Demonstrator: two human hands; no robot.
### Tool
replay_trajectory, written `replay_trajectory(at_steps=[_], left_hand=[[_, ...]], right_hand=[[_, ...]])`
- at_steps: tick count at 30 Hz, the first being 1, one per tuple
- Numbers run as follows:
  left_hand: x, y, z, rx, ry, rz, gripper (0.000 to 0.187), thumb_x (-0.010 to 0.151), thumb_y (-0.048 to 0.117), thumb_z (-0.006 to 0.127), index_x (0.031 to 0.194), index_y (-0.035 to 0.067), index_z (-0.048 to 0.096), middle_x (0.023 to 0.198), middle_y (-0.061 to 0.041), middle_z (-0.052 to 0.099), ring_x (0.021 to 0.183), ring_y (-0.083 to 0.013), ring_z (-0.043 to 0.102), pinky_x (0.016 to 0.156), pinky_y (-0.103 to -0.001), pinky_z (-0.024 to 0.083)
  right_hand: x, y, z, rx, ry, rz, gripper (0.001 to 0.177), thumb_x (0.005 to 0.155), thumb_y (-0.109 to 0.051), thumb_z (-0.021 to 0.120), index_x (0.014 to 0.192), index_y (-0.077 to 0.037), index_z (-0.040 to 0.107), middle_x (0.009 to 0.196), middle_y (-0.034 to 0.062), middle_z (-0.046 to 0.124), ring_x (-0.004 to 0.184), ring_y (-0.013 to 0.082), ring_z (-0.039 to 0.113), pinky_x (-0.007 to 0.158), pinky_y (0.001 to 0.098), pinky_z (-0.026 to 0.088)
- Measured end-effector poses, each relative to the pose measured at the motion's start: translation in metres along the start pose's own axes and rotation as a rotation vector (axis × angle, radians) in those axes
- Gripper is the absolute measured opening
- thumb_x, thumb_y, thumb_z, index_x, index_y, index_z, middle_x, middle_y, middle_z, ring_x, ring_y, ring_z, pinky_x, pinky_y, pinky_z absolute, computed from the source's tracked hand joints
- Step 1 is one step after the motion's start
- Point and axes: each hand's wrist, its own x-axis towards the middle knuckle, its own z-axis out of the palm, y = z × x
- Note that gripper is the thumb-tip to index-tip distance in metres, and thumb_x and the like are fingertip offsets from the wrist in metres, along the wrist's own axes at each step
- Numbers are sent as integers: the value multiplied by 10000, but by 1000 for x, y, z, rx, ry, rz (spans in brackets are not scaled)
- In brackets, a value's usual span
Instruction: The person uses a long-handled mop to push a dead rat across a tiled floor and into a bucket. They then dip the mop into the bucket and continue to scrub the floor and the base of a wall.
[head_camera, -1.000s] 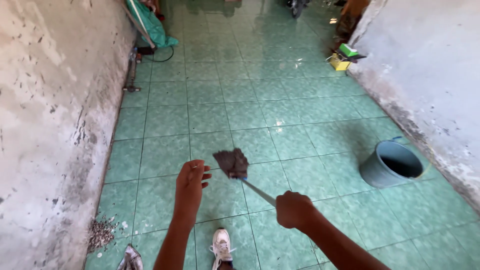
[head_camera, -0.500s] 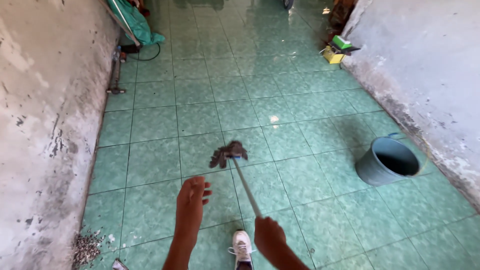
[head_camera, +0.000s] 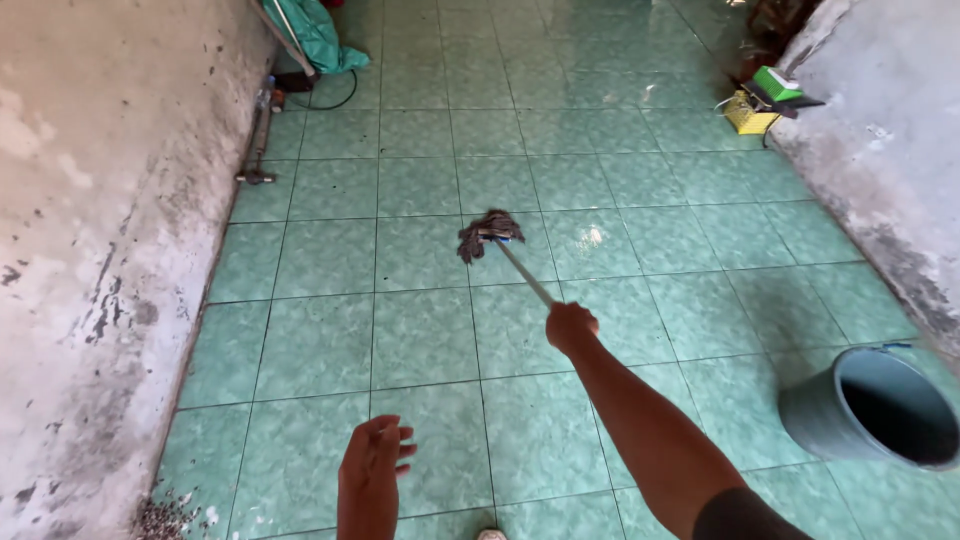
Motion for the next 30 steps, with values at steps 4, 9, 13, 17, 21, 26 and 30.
replay_trajectory(at_steps=[4, 9, 13, 17, 21, 26, 30], left_hand=[[5, -2, 14, 23, -8, -15, 327, 989, 281, 554, 1222, 72, 647, 1065, -95, 770, 951, -213, 742, 806, -383, 565], [-11, -6, 33, -21, -98, 43, 319, 988, 283, 560, 1214, 73, 642, 1057, -84, 759, 937, -206, 726, 790, -374, 550], [-57, 11, 40, -36, -171, 55, 310, 1000, 292, 551, 1195, 71, 649, 1059, -70, 744, 930, -192, 708, 781, -360, 538], [-131, 31, 36, -52, -250, 123, 307, 1005, 310, 549, 1168, 70, 651, 1052, -69, 746, 918, -184, 701, 771, -345, 536], [-183, 38, 26, -54, -300, 175, 309, 999, 318, 548, 1156, 73, 653, 1054, -62, 737, 923, -175, 702, 766, -336, 529], [-225, 37, 22, -115, -355, 198, 317, 1006, 337, 551, 1156, 72, 641, 1064, -58, 729, 928, -167, 682, 770, -329, 517], [-231, 20, 21, -114, -363, 175, 324, 1001, 342, 555, 1170, 80, 642, 1073, -52, 727, 935, -161, 682, 777, -329, 521]], right_hand=[[1, 33, 29, -81, -298, 61, 671, 969, -157, 548, 1593, -220, 310, 1354, 151, 628, 1245, 364, 636, 1001, 529, 528], [-68, 90, 69, -157, -342, 39, 813, 964, -167, 562, 1659, -224, 143, 1402, 170, 584, 1245, 362, 620, 978, 518, 537], [-180, 134, 38, -74, -431, 97, 813, 951, -100, 537, 1650, -215, 139, 1217, 143, 642, 973, 290, 691, 778, 437, 580], [-305, 159, 9, 82, -574, 152, 709, 955, -111, 540, 1598, -167, 247, 1019, 110, 601, 790, 230, 635, 641, 385, 546], [-409, 181, -25, 241, -727, 181, 616, 960, -121, 544, 1546, -122, 356, 821, 78, 560, 608, 172, 577, 505, 333, 510], [-542, 183, -84, 689, -539, 334, 549, 997, -206, 568, 1507, -140, 378, 728, 96, 616, 554, 175, 599, 491, 333, 528], [-539, 238, 59, 1553, -368, 429, 218, 947, -106, 611, 1103, 26, 536, 724, 96, 628, 526, 148, 586, 409, 300, 420]])
